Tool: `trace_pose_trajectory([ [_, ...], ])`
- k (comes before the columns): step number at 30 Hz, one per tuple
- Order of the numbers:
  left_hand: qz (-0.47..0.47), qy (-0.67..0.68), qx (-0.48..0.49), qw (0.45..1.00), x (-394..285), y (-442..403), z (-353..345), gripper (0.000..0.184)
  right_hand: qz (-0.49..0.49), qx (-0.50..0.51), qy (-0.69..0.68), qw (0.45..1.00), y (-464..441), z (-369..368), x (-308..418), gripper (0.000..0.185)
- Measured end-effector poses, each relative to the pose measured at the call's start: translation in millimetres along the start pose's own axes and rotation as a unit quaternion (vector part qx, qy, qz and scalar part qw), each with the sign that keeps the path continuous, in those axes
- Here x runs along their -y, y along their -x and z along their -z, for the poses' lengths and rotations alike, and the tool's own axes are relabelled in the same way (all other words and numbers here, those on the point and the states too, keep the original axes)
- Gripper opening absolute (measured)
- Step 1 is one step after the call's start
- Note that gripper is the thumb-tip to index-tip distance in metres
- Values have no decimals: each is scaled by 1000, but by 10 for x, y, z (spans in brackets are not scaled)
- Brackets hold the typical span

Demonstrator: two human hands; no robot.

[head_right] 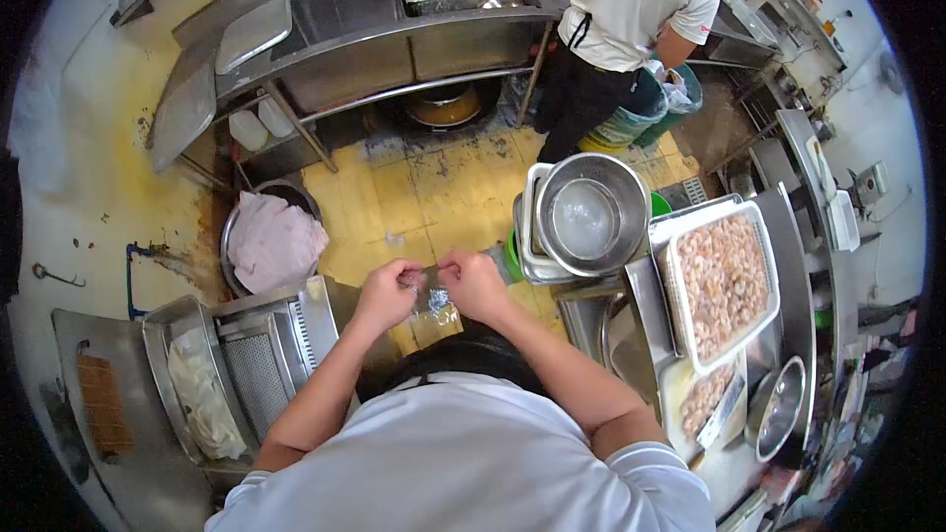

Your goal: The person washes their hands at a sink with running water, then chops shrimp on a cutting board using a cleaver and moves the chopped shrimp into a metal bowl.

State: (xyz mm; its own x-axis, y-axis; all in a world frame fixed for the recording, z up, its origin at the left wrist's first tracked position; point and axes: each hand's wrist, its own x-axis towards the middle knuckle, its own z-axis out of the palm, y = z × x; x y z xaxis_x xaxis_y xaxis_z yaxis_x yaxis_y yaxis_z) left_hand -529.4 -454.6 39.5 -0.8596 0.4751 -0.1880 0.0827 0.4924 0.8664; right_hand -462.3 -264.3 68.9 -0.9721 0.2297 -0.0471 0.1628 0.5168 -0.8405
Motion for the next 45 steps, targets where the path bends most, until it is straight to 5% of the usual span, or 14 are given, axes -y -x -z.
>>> trace_pose_trajectory([
  [10,-83,16,60,995,-19,638,-582,30,-139,-26,95,985,1152,261,142,16],
  [23,-211,-55,179,959,-1082,1386,-1889,26,-134,-208,-33,968,2939,1076,-501,16],
  [34,-208,-72,279,935,-1849,2597,-3654,27,-192,-304,-57,931,4850,2106,-1270,14],
  [45,-233,-116,357,897,-2399,3125,-4441,26,-215,-394,-147,881,5721,2424,-1748,16],
])
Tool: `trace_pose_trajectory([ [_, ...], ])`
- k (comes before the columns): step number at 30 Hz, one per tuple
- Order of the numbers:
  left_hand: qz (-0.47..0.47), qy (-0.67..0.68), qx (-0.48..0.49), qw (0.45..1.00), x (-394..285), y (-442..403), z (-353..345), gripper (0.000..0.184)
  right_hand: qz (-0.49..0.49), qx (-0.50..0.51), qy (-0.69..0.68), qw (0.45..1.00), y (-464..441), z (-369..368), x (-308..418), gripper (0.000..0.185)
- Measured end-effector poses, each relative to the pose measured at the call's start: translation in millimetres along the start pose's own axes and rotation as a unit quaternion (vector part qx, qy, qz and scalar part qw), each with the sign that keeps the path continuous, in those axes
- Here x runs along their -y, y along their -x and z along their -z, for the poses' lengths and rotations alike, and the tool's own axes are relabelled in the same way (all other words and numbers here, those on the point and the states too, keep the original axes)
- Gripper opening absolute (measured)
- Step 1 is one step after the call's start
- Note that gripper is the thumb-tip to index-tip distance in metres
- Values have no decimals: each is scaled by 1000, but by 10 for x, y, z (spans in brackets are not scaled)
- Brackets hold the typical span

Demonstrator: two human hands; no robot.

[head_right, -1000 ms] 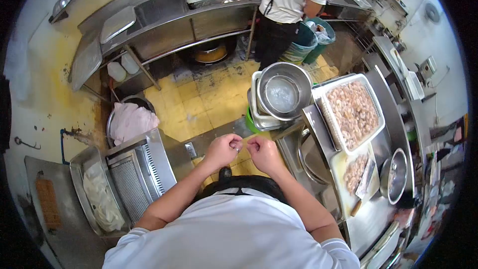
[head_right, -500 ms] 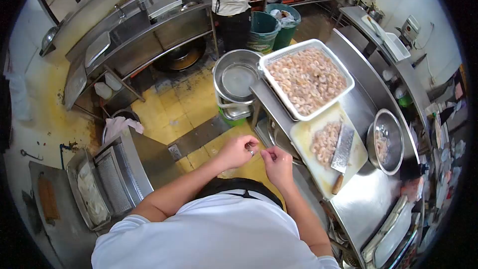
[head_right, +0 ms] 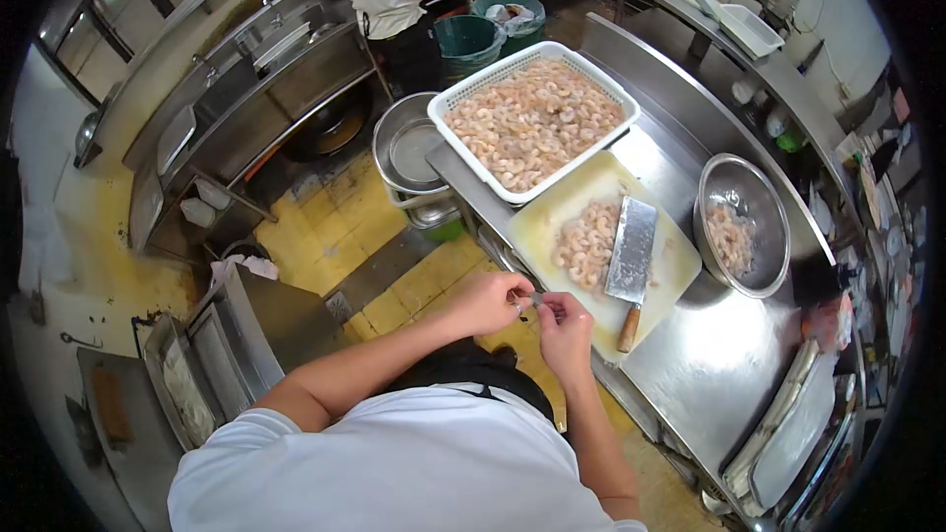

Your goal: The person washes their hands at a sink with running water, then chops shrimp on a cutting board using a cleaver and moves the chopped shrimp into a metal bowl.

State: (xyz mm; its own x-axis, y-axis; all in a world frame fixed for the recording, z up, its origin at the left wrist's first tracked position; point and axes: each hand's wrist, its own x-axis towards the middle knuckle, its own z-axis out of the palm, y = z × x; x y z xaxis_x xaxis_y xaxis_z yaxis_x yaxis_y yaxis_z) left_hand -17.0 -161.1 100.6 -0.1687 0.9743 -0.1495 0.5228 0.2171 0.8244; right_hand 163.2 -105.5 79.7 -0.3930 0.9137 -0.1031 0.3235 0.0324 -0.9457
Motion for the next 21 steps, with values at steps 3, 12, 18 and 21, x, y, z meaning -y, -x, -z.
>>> trace_pose_trajectory([
  [3,-10,5,20,1000,-75,-199,-149,26,-14,-39,18,999,-70,183,-90,18],
  [12,-67,11,100,993,-149,-934,-501,24,-19,-172,187,967,-407,751,-486,23],
  [18,-90,14,134,987,7,-1427,-561,18,-65,-178,386,903,-584,844,-775,37],
  [21,-77,25,141,987,31,-1583,-443,17,-90,-150,377,910,-670,829,-997,39],
])
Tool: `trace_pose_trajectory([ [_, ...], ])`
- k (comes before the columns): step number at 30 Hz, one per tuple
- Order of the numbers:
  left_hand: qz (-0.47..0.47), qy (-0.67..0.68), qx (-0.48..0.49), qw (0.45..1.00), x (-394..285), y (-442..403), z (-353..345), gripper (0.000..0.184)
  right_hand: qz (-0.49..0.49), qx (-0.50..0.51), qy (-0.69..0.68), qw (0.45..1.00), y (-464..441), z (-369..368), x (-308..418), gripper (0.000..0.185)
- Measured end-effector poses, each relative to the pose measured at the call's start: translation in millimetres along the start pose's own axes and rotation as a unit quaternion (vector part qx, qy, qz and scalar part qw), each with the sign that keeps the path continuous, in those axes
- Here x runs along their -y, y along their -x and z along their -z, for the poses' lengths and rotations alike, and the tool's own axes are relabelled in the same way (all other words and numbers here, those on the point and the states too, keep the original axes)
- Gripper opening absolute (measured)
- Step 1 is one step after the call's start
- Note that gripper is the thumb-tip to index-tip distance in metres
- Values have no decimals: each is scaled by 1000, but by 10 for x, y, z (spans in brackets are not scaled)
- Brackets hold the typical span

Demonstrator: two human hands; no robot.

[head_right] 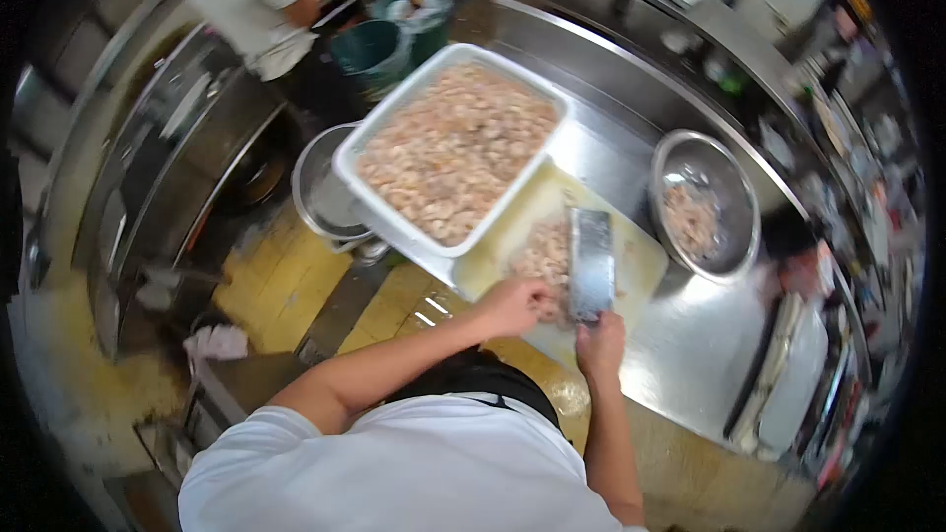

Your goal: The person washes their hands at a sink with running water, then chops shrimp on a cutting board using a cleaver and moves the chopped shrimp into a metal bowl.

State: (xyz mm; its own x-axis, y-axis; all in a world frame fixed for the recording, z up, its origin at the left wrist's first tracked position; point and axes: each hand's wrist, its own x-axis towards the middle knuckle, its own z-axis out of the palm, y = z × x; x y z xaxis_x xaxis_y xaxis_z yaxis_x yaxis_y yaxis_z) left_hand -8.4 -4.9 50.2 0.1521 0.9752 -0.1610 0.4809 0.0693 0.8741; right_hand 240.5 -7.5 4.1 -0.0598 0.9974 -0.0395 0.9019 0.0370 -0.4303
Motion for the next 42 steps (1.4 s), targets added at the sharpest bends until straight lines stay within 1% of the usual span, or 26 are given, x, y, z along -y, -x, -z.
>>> trace_pose_trajectory([
  [1,1,10,11,1000,3,-33,23,17,3,11,-14,1000,-17,5,24,37],
  [2,-14,15,3,1000,89,-79,13,18,-17,19,-21,999,-28,79,140,31],
  [3,-28,23,-3,999,186,-124,10,18,-45,31,-15,998,-49,99,186,32],
  [5,-13,11,-19,1000,163,-175,103,19,-68,30,2,997,-72,57,203,27],
  [7,-24,44,-2,999,222,-246,166,21,-54,11,26,998,-74,57,223,24],
  [10,-60,-26,16,998,311,-387,179,25,-57,-23,66,996,-72,121,241,28],
  [13,-137,-82,-56,986,367,-540,103,36,-86,-23,93,992,-77,77,148,30],
  [16,-143,-111,-75,981,495,-837,16,48,-134,-33,91,986,-62,72,111,29],
  [19,-125,-123,-99,979,539,-1089,-2,54,-189,28,72,979,-90,62,38,28],
  [22,-106,-162,-153,969,564,-1271,-47,56,-196,57,65,977,-141,86,-6,33],
  [25,-81,-186,-147,968,644,-1472,-97,58,-222,114,-109,962,-248,382,28,32],
  [26,-87,-187,-157,966,655,-1517,-122,55,-271,138,-239,922,-255,504,59,29],
  [28,-95,-189,-179,961,609,-1592,-147,50,-244,84,-262,930,-182,640,79,27],
  [29,-92,-193,-147,966,586,-1630,-135,46,-229,59,-275,932,-153,709,114,27],
  [30,-88,-198,-115,969,520,-1650,-104,42,-243,73,-279,926,-149,883,223,25],
  [31,-83,-202,-82,972,494,-1635,-106,38,-215,51,-233,947,-124,890,206,25],
  [33,-112,-170,-79,976,557,-1597,-227,32,-156,0,-140,978,-89,879,134,25],
  [34,-128,-154,-76,977,586,-1565,-292,29,-148,-22,-149,978,-92,839,106,22],
  [37,-149,-107,-18,983,515,-1275,-402,31,-133,-36,-56,989,-99,704,9,16],
  [40,-177,-77,63,979,382,-1050,-415,34,-101,13,-32,994,-109,578,-56,17],
  [42,-173,-71,19,982,345,-1105,-387,35,-82,45,-20,995,-123,650,-59,15],
])
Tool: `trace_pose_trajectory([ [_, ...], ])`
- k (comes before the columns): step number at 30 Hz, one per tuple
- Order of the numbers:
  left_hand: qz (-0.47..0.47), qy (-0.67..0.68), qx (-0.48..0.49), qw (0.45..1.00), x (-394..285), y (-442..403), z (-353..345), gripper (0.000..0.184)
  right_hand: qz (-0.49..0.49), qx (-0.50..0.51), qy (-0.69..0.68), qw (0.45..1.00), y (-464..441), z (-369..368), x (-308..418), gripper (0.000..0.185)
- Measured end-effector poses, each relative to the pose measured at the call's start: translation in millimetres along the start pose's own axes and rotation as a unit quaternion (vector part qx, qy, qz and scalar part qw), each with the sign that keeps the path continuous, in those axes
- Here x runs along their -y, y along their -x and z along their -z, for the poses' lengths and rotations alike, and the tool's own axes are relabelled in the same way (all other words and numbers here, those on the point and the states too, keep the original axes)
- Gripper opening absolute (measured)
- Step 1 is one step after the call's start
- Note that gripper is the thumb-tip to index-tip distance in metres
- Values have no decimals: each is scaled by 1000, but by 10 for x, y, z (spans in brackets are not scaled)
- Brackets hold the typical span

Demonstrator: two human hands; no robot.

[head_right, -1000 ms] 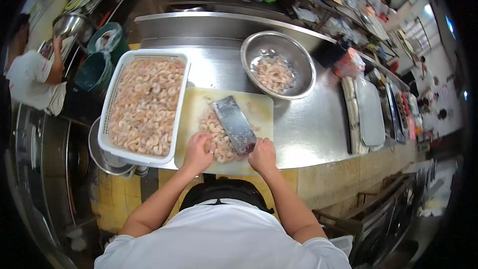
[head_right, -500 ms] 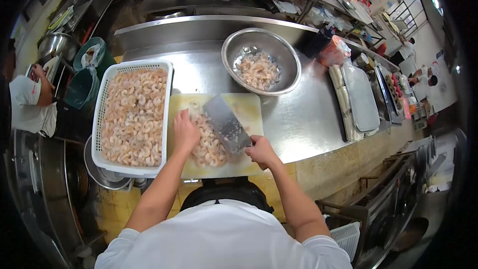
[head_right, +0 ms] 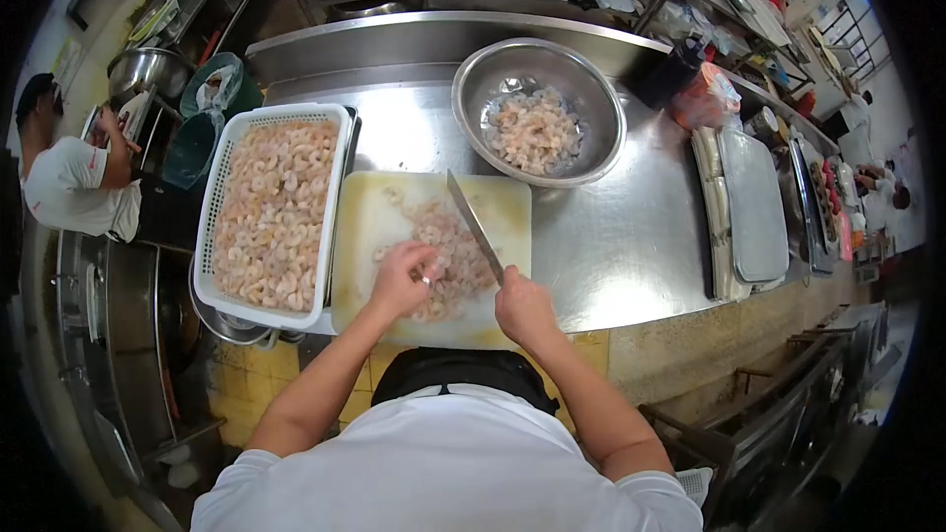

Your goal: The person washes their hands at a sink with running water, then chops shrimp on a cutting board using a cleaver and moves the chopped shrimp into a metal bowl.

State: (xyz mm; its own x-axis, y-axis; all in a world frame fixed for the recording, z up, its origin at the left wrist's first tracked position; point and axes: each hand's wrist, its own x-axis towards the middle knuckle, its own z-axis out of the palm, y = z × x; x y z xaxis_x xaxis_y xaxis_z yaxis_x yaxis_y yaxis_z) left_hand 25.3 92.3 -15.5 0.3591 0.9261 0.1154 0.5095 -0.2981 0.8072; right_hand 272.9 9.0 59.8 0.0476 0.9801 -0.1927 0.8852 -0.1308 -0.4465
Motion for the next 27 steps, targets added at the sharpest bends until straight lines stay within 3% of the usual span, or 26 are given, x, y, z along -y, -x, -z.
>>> trace_pose_trajectory([
  [4,63,-129,-137,980,89,-445,104,35,10,28,8,1000,91,168,70,14],
  [7,93,-159,-170,968,271,-736,111,31,24,36,4,999,25,5,93,13],
  [10,102,-170,-118,973,284,-746,153,27,26,59,21,998,-127,-55,144,12],
  [16,120,-25,-34,992,200,-338,86,17,21,50,20,998,-158,-37,323,14],
  [23,133,24,-100,986,32,-115,110,15,14,83,40,996,-181,63,517,18],
  [27,137,38,-119,983,102,-44,136,16,36,57,29,997,-180,-306,318,18],
])
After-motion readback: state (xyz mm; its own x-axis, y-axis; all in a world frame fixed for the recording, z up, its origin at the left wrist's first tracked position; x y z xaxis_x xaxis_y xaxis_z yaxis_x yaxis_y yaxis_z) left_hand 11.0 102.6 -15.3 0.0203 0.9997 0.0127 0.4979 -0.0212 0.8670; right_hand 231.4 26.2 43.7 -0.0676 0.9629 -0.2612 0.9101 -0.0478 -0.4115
